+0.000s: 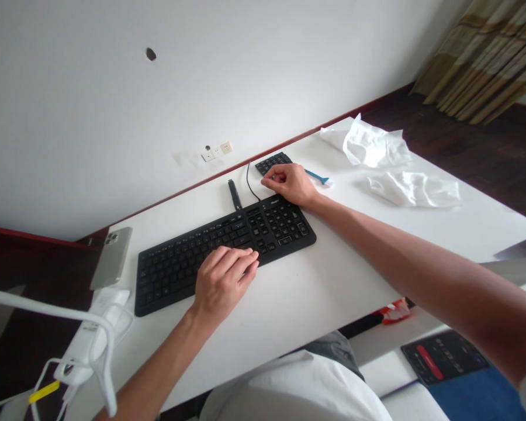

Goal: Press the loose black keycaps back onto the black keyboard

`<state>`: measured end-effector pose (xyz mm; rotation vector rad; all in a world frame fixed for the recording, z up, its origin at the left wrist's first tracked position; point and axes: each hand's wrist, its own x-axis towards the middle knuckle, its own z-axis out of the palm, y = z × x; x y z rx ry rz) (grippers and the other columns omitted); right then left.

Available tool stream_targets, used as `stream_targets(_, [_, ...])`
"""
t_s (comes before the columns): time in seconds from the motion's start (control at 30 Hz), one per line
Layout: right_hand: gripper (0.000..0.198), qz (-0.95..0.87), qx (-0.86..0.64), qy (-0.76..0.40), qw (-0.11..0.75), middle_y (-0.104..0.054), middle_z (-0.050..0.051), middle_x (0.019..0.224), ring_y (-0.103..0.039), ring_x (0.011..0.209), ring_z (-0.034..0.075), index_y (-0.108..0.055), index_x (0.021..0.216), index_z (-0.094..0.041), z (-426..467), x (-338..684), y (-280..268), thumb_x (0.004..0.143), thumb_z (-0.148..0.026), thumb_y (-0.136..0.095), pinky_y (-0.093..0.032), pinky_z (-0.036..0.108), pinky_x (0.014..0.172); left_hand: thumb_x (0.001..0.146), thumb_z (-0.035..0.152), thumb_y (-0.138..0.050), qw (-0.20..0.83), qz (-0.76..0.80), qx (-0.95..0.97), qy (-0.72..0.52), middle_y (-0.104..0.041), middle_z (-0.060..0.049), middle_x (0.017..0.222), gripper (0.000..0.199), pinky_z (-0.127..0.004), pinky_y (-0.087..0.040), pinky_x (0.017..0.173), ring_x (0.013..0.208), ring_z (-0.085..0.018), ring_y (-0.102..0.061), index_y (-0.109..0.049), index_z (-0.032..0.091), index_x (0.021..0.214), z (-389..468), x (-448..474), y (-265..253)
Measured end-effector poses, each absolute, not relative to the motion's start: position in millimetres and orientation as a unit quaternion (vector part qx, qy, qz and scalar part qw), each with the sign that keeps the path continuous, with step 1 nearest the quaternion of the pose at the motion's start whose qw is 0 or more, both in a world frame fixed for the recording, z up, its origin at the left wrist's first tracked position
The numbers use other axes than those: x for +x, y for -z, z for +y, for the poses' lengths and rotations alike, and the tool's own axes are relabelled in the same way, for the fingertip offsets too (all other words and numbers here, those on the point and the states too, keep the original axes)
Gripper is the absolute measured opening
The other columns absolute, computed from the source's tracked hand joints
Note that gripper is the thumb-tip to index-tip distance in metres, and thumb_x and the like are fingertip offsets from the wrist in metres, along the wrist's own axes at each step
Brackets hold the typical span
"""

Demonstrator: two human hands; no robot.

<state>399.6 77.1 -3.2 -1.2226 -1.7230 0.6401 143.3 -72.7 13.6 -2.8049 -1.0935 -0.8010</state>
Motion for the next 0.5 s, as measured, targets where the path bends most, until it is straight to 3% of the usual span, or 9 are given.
stream_targets(0.2, [0.022,-0.689,-0.517,-0.219,0.458,-0.064,0.0,0.067,-0.051,0.063,0.015,-0.074,0.086,-0.017,78,403,-1,0.088,-0.037,-0.065,-0.039,0.029,0.066,0.092,0.031,-0.076,0.021,-0.352,-0.902,0.25,-0.077,-0.005,0.102,0.023,-0.038,-0.056,0.085,0.094,-0.021,-0.07,-0.07,0.021,0.112,-74,144,-11])
stream_targets(0.37, [0.027,-0.689,-0.546,-0.097,0.467,-0.072,0.006,0.087,-0.059,0.077,0.021,-0.075,0.111,-0.018,81,412,-6,0.092,-0.023,-0.057,-0.044,0.034,0.078,0.094,0.029,-0.073,0.039,-0.355,-0.906,0.229,-0.075,-0.005,0.097,0.018,-0.038,-0.054,0.083,0.09,-0.021,-0.068,-0.068,0.019,0.109,-74,147,-11])
stream_targets(0.5, [0.036,-0.727,-0.542,-0.039,0.42,-0.077,0.01,0.104,-0.06,0.094,0.028,-0.077,0.114,-0.017,85,416,-4,0.089,-0.013,-0.052,-0.046,0.04,0.089,0.096,0.028,-0.071,0.054,-0.353,-0.907,0.223,-0.074,-0.004,0.096,0.016,-0.037,-0.052,0.079,0.086,-0.021,-0.067,-0.067,0.019,0.108,-76,148,-13])
